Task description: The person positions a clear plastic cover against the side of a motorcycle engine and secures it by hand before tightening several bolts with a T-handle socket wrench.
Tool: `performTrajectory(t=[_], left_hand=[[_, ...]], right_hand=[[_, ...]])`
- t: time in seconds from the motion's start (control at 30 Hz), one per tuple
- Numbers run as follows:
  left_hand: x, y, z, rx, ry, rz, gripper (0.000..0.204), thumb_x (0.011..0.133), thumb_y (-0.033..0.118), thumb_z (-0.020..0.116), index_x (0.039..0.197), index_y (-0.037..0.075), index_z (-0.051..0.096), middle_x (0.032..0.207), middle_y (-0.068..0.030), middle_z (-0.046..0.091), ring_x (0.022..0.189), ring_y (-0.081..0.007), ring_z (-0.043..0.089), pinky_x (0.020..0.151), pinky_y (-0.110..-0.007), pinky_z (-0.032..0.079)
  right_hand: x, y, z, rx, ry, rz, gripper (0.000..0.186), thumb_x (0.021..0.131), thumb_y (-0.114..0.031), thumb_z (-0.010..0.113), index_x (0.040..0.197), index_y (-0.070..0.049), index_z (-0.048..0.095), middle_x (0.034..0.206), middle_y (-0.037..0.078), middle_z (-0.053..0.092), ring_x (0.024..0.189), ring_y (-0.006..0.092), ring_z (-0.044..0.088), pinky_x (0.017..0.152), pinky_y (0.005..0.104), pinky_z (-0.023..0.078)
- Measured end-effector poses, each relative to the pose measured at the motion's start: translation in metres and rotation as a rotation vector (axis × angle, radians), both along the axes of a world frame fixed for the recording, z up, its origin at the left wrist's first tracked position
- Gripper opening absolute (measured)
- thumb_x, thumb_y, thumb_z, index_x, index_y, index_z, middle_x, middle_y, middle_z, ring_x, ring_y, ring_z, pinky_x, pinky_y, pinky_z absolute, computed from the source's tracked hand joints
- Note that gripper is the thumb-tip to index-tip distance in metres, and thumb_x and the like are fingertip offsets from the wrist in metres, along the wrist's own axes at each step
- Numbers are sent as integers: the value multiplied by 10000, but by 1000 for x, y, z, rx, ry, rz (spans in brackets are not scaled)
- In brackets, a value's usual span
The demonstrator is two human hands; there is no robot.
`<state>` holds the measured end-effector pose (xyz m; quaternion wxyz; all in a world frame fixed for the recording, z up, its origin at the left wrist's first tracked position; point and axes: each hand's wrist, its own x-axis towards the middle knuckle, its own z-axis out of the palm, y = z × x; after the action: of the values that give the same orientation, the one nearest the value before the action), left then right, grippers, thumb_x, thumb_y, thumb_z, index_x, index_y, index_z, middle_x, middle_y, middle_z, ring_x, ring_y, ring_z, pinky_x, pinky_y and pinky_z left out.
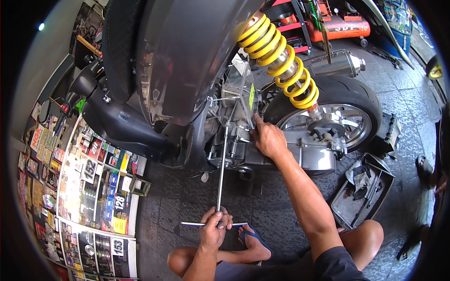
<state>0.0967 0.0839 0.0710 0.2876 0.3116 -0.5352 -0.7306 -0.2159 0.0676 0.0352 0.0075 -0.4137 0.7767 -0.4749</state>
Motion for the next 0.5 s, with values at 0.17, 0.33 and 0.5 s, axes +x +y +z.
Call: performTrajectory(t=[0.17,0.33,0.5], left_hand=[[-3,3,2,62,39,-1,167,932,155,509,918,2,573,545,13,366,534,-149,442,786,-335,456],[5,-5,12,5,-35,-26,170,933,149,483,920,7,576,541,14,370,513,-147,427,789,-354,458],[4,-10,19,-984,-722,29,85,897,89,526,872,10,546,567,-87,507,512,-262,495,729,-409,442]], right_hand=[[1,-1,-2,7,11,-6,507,894,-212,640,1340,-6,513,910,281,684,868,430,668,825,500,513],[2,-2,-4,-26,39,-4,521,884,-192,645,1353,-17,501,943,272,683,907,421,659,847,493,507],[2,-3,-2,8,16,8,551,888,-204,644,1381,-11,490,990,277,673,947,434,643,874,495,495]])
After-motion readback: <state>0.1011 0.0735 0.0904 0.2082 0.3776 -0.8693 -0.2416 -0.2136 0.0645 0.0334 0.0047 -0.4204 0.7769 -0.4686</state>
